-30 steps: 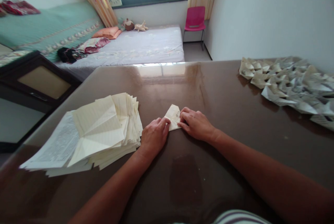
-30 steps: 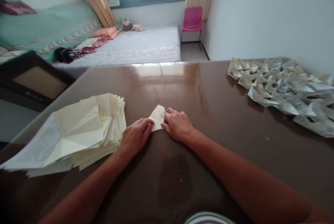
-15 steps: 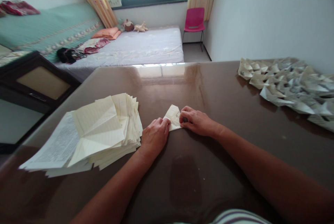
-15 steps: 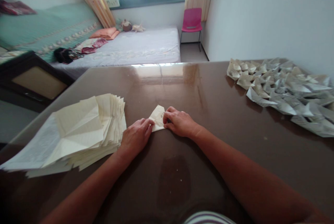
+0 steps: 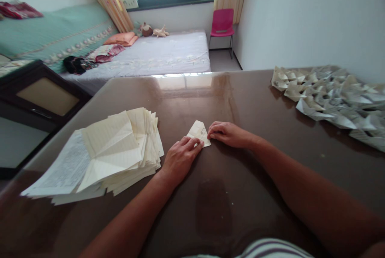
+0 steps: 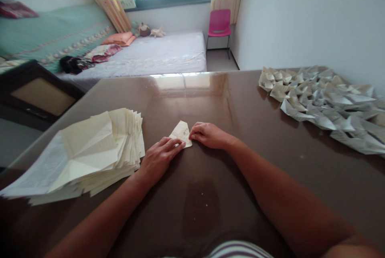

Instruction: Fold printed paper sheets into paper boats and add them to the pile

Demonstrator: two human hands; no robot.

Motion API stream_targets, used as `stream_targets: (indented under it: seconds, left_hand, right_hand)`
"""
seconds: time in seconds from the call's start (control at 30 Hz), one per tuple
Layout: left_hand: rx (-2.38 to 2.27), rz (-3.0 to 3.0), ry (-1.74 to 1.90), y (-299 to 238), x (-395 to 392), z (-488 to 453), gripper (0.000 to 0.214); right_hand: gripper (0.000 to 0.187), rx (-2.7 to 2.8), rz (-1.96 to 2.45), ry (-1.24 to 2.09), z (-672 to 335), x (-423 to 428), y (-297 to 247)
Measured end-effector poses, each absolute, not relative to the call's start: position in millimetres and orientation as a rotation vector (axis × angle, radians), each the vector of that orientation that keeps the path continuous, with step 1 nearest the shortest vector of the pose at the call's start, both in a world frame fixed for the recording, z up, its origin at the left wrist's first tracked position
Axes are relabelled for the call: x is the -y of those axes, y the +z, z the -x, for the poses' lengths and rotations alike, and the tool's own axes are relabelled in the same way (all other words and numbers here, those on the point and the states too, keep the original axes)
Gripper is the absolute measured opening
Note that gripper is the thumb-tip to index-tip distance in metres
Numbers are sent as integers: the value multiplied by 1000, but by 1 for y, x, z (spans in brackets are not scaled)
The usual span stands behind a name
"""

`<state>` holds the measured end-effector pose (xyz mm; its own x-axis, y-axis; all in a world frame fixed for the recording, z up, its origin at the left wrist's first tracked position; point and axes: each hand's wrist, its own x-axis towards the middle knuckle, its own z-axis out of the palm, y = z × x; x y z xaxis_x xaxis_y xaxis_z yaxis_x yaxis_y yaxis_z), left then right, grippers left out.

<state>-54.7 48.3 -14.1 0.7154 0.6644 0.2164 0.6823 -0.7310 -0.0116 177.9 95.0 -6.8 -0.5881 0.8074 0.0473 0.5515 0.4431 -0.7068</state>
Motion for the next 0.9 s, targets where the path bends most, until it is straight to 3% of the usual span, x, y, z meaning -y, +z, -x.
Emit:
stream_targets:
  seconds: [0.53,0.77,0.9]
  left_hand:
    - [1273,2667,-124,2,-39,55,34]
    - [1160,2649,-65,0,-45,60,31]
    - [1133,2620,-139,-5,-49,60,28]
  right_hand:
    - [37,2531,889,890,-187,-95,-6]
    - [17,2527,956,752,-181,-89,-2]
    - [29,2543,935,620,-178,-88,-4]
